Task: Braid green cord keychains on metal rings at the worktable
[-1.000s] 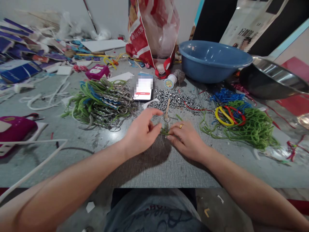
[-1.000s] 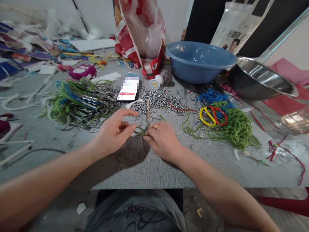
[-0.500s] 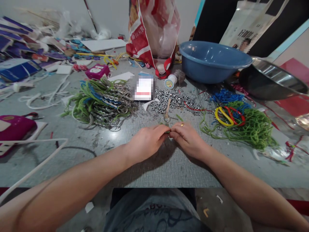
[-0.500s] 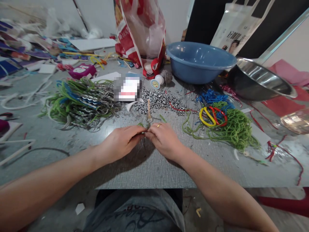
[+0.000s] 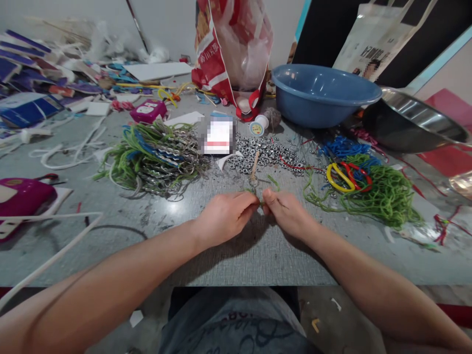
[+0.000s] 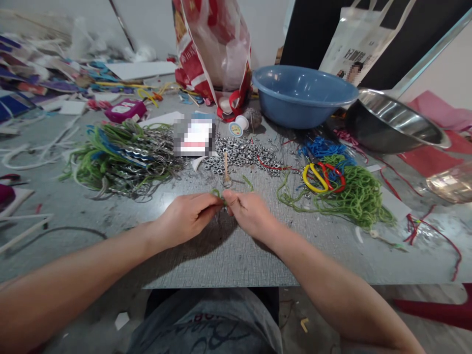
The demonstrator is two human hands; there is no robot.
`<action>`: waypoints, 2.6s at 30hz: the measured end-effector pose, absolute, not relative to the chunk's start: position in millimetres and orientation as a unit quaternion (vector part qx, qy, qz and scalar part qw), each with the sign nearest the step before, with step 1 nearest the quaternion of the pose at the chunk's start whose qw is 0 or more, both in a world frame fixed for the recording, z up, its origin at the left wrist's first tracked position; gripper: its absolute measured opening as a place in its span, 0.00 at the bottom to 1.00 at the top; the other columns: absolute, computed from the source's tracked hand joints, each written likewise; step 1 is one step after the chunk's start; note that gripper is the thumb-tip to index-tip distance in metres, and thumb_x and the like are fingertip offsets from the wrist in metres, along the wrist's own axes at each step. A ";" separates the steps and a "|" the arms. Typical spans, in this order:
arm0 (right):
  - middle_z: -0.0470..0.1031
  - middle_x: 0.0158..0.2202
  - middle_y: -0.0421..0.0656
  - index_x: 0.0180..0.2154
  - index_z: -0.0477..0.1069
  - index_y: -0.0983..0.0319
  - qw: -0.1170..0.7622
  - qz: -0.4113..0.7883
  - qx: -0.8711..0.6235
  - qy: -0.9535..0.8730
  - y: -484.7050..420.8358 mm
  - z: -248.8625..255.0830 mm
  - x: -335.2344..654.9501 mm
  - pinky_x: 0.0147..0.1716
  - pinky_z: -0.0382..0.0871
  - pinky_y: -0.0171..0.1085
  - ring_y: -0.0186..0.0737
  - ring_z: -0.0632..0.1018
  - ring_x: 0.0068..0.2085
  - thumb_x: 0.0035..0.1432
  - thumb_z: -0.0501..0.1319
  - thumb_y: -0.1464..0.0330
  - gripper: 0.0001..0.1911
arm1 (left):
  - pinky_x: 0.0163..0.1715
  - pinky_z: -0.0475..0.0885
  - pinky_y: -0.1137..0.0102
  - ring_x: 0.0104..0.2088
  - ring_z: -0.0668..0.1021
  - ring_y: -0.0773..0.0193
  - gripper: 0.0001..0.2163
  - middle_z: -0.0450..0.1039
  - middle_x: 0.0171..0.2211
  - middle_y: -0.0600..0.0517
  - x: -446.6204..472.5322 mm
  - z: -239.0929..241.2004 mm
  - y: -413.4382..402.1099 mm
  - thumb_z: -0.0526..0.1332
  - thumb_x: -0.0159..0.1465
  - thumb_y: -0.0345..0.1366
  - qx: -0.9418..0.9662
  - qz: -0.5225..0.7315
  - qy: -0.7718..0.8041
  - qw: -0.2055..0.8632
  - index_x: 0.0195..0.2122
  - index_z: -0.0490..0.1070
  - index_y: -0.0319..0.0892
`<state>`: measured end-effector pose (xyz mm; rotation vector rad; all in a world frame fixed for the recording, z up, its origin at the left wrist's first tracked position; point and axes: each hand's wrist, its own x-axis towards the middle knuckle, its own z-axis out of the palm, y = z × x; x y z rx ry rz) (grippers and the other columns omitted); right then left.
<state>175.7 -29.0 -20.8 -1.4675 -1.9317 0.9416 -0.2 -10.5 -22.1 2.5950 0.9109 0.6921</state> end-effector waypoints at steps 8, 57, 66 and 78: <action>0.58 0.19 0.37 0.21 0.52 0.59 0.290 0.306 -0.537 -0.731 -32.4 -20.3 172.5 0.25 0.53 0.35 0.33 0.61 0.24 0.61 0.43 0.50 0.24 | 0.26 0.67 0.74 0.27 0.77 0.67 0.11 0.75 0.27 0.52 0.2 -24.6 -10.3 0.49 0.65 0.34 0.905 0.241 0.317 0.148 0.33 0.69 0.40; 0.76 0.32 0.43 0.32 0.72 0.62 0.119 0.125 -0.505 -0.846 -31.1 -19.2 180.5 0.39 0.55 0.40 0.41 0.72 0.38 0.58 0.59 0.70 0.04 | 0.23 0.63 0.72 0.30 0.76 0.64 0.10 0.74 0.33 0.53 -10.4 -0.6 3.2 0.52 0.62 0.33 0.944 -0.023 0.324 0.051 0.34 0.74 0.44; 0.77 0.32 0.43 0.34 0.75 0.61 0.122 0.110 -0.498 -0.852 -31.2 -22.5 179.2 0.38 0.55 0.41 0.41 0.72 0.38 0.59 0.58 0.69 0.07 | 0.23 0.63 0.73 0.29 0.75 0.66 0.11 0.73 0.30 0.53 -7.5 -7.5 1.9 0.51 0.63 0.33 0.946 0.005 0.318 0.059 0.32 0.73 0.42; 0.76 0.31 0.45 0.32 0.74 0.63 0.109 0.069 -0.502 -0.855 -32.6 -22.8 173.3 0.37 0.53 0.40 0.41 0.72 0.36 0.61 0.54 0.69 0.11 | 0.25 0.66 0.70 0.33 0.77 0.60 0.11 0.74 0.31 0.50 -3.2 -14.5 0.0 0.49 0.64 0.34 0.935 0.014 0.344 0.082 0.32 0.71 0.41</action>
